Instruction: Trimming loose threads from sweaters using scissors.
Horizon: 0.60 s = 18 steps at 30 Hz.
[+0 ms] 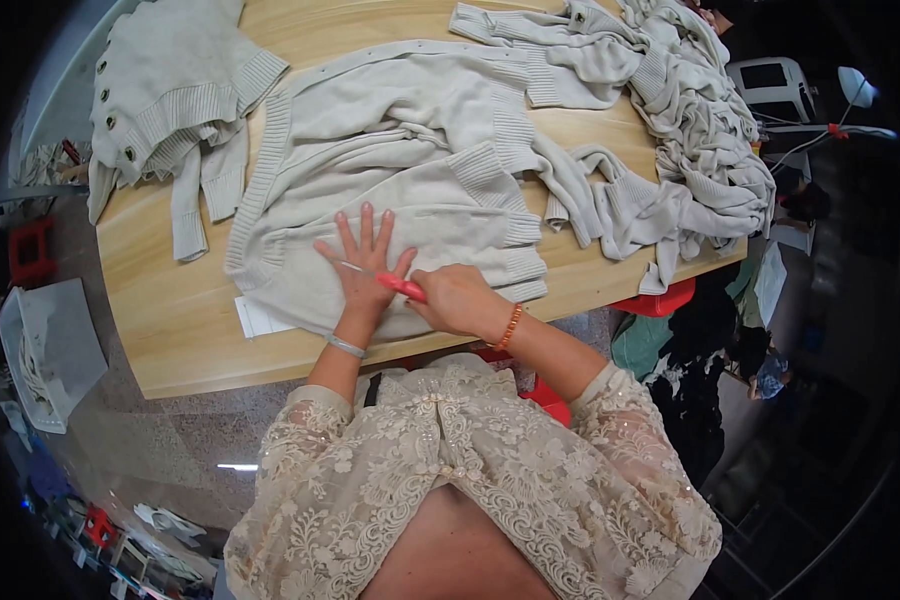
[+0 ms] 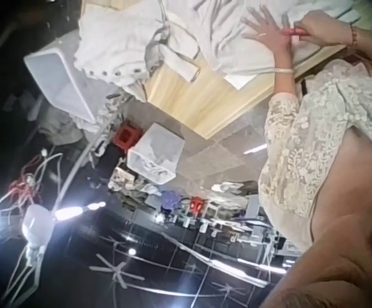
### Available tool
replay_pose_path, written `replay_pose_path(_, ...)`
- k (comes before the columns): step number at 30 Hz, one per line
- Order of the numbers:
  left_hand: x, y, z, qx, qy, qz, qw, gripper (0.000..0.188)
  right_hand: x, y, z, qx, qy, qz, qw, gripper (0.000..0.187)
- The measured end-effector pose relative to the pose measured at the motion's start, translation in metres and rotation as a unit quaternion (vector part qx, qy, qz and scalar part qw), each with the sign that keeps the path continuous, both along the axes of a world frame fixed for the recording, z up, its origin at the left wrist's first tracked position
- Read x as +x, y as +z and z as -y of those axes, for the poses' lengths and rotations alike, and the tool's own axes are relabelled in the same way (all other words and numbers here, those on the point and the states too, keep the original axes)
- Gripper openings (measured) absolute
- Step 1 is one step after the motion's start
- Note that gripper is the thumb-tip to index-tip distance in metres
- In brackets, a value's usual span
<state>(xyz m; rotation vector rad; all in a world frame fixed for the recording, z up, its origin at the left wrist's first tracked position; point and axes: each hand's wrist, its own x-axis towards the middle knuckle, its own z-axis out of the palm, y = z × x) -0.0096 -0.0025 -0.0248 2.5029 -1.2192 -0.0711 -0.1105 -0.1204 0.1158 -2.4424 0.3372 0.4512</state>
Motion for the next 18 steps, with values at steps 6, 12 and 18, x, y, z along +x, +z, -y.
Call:
replay_pose_path(6,-0.017,0.013,0.002,0.044,0.018,-0.029,0.998,0.073,-0.074,0.026,0.023,0.006,-0.063,-0.070,0.995,0.026)
replay_pose_path(12,-0.033,0.011,-0.009,0.054,0.017,-0.003,0.998,0.071,-0.159,0.034,0.064,-0.077,-0.199,-0.093,0.973,0.022)
replay_pose_path(18,-0.032,0.010,-0.008,0.087,0.014,-0.021,0.996,0.073,-0.190,0.043,0.062,-0.032,-0.200,-0.068,0.977,0.020)
